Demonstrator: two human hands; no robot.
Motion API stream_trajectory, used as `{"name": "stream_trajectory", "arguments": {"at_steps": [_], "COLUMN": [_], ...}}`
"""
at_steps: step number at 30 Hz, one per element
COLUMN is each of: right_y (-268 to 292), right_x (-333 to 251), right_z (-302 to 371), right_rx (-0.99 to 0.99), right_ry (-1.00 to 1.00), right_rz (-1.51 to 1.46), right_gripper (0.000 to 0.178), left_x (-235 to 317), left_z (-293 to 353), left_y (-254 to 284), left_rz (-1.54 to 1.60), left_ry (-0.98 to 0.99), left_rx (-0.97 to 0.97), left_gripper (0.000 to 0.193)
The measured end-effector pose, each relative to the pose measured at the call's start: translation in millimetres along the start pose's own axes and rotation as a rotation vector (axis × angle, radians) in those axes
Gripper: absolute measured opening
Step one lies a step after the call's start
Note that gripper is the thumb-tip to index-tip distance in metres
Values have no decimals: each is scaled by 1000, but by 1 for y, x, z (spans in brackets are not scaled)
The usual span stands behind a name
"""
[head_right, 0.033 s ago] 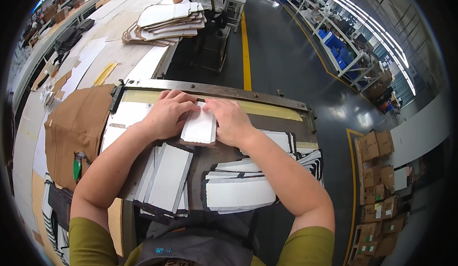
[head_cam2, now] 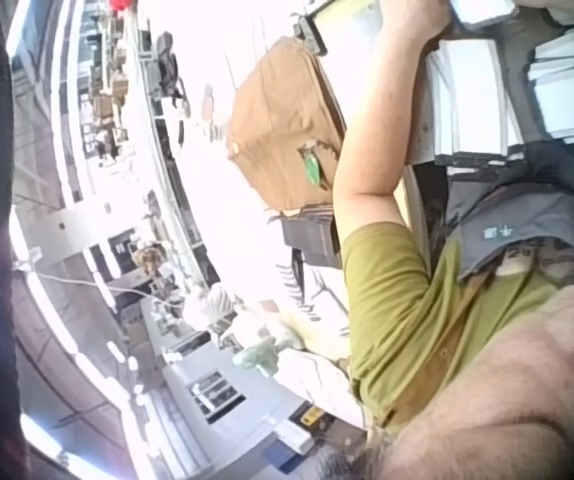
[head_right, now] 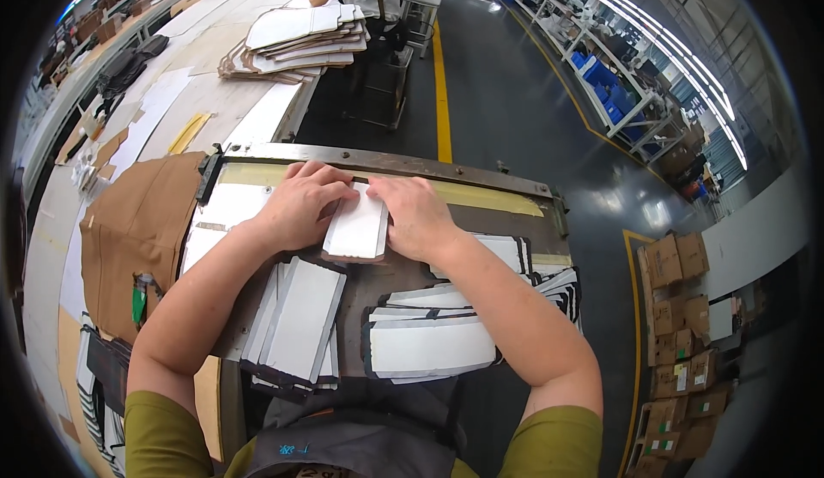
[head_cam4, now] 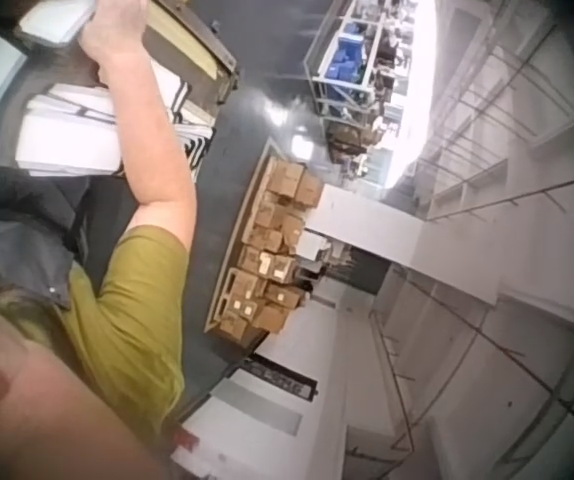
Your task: Folding and aligning white linings into dark leather components using a metal guide.
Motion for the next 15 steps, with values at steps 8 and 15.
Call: {"name": "stream_trajectory", "arguments": {"at_steps": [8, 15], "right_y": [12, 95], "right_x": [8, 1], "right_z": [5, 7], "right_rx": [66, 572], "right_ry": [-29, -166], "right_rz": [185, -85], "right_gripper": [26, 12], "left_x": [-6, -42], "left_z": [4, 14], "left_y": [9, 49], "left_rz": [12, 204], "left_ry": [-24, 239], "left_rx": [203, 523], "left_gripper": [15, 47]}}
Point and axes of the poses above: each hand's wrist, its own z-axis away from the middle knuckle, its own y-axis out of the back of the hand, x = y × z, the point moved 10 cm from there along -z, towards the middle knuckle, and after that the axes turned 1 degree about -x, right-handed, at the moved point
